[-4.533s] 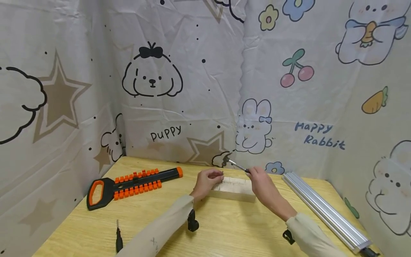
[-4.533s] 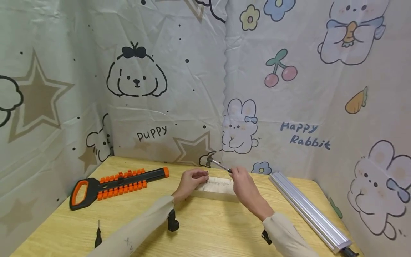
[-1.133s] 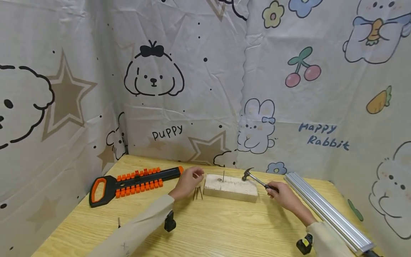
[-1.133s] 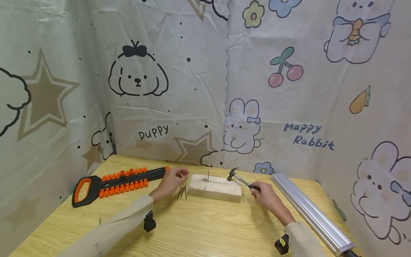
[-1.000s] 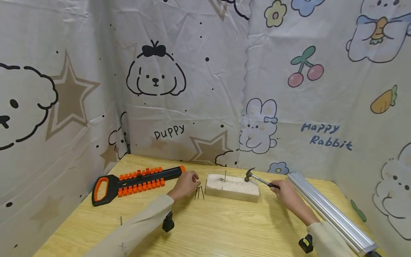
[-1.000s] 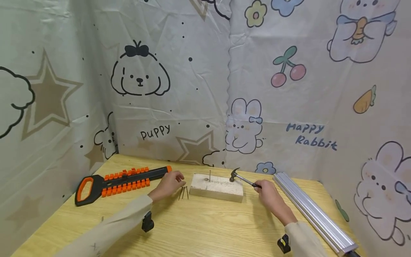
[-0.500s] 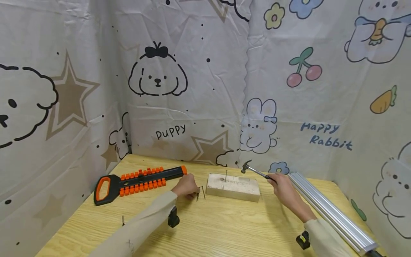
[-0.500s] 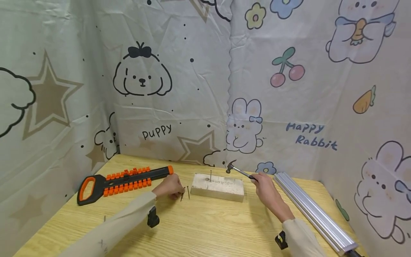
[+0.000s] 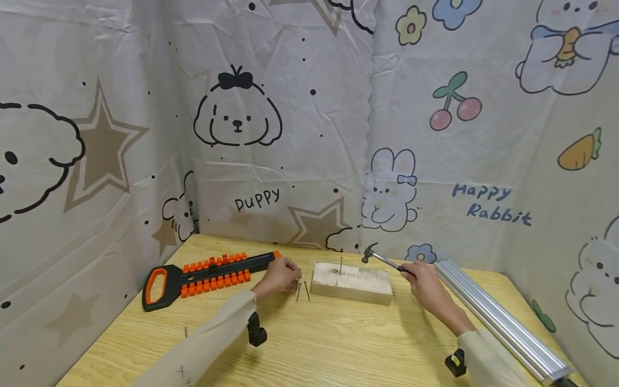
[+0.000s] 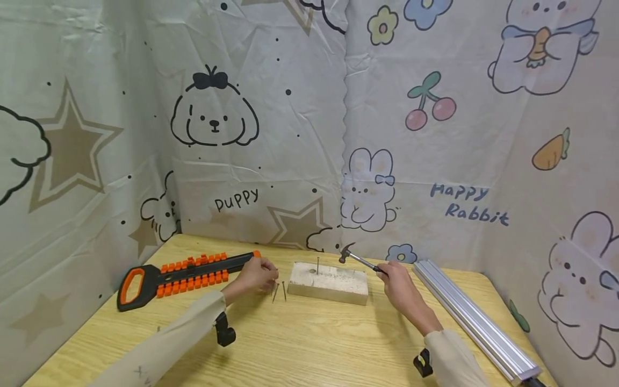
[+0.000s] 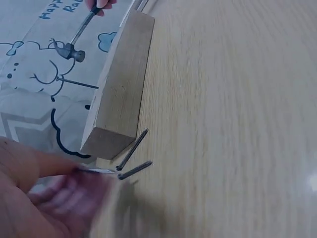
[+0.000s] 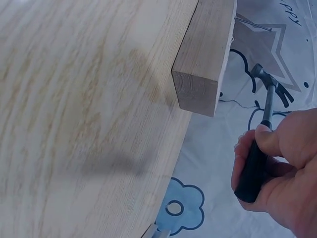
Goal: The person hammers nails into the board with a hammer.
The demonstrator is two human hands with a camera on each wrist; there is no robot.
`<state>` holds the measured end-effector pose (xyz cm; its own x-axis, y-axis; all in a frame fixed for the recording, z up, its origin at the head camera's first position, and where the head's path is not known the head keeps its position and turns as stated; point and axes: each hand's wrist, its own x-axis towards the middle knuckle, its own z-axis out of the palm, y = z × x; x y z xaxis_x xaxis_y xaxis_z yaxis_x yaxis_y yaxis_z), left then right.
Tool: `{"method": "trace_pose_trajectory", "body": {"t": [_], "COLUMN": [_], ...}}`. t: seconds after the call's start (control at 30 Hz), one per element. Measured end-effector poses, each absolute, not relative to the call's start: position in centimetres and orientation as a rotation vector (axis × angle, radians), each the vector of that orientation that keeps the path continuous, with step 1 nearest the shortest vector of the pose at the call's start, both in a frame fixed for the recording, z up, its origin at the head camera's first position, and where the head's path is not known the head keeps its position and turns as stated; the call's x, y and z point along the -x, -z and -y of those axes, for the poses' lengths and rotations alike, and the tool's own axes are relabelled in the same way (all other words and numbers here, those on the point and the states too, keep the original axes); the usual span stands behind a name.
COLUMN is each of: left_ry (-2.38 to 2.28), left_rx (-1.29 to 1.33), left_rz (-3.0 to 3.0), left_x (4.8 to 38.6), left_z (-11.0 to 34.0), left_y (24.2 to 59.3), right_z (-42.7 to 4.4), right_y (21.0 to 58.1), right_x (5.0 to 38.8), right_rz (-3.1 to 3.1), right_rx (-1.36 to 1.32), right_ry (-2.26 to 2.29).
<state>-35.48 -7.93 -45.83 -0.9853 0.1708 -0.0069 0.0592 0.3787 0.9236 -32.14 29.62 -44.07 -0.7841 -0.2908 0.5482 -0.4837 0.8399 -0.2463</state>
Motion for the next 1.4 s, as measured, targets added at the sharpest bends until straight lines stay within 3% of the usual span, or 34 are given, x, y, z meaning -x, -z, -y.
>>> {"method": "trace_pose_trajectory", "body": {"t": [0.33, 0.97, 1.4], "left_ry": [-1.946, -2.178, -2.052], "left_rx": [-0.476, -0.682, -0.747], "left_rz": [-2.558, -2.349, -2.359], "left_x": [36.5, 37.6, 38.9], "left_z": [5.2, 0.0, -1.9], "left_y": [45.5, 44.3, 47.3], "right_z": [-29.5, -29.8, -30.0], "right_y": [44.4, 44.1, 43.9], "right_x": [31.9, 31.5, 31.2], "right_rz": [2.499, 2.512, 2.492], "right_rx": [-0.574, -0.519, -0.470], "right_ry": [-0.562, -0.561, -0.596]}}
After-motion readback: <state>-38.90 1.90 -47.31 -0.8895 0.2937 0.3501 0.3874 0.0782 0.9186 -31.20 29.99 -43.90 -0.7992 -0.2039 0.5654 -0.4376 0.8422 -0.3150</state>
